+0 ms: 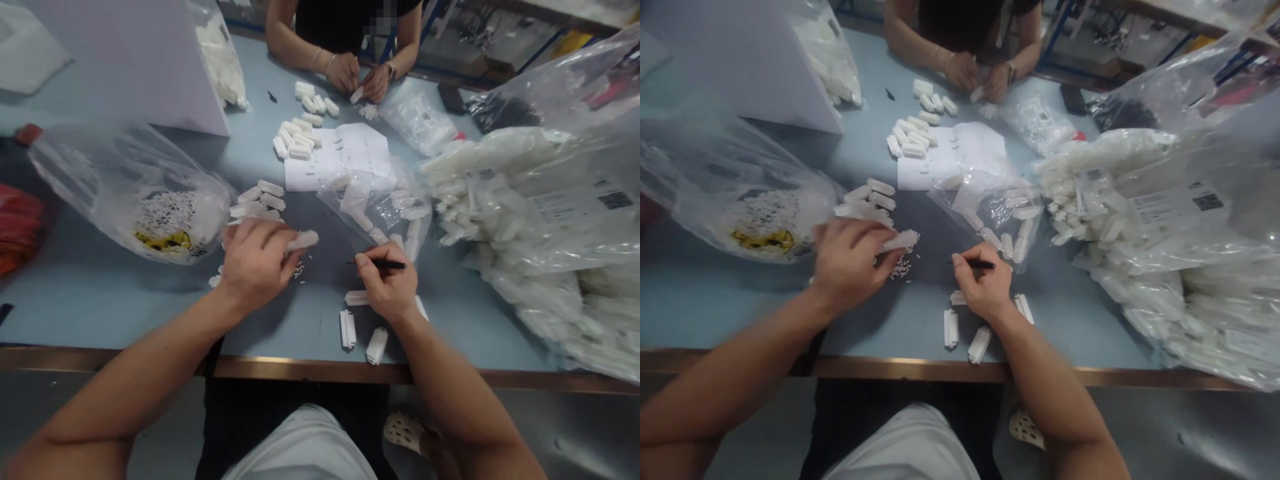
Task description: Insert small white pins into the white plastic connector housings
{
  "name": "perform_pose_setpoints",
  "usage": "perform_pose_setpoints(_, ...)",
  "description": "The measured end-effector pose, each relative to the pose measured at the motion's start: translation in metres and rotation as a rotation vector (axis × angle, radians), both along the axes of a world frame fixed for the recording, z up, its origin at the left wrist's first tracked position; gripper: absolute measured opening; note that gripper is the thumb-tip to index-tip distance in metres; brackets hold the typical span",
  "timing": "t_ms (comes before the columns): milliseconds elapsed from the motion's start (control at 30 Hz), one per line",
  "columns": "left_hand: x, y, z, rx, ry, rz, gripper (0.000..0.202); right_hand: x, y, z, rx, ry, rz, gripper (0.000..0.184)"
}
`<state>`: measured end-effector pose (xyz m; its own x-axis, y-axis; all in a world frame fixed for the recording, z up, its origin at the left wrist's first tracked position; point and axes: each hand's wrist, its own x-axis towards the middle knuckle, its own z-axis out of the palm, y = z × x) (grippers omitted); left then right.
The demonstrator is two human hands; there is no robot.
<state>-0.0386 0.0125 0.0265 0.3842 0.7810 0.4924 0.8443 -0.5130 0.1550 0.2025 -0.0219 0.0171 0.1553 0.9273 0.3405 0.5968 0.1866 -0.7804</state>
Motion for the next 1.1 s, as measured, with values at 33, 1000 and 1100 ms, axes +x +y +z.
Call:
perform_pose_setpoints(33, -0.007, 0.005, 0.004, 0.029, 0.007, 0.068, 0.025, -0.001, 0.000, 0.000, 0.020, -0.012, 0.007, 0.021)
perform_pose_setpoints(1000, 0.037, -0.022, -0.012, -0.164, 0.305, -0.697, 0.065, 0.026, 0.023, 0.001, 0.340, -0.079, -0.078, 0.043)
perform_pose_setpoints(1100, 0.038, -0.019, -0.017, -0.183, 0.304, -0.694, 0.053, 0.026, 0.023, 0.001, 0.352, -0.136, -0.071, 0.042)
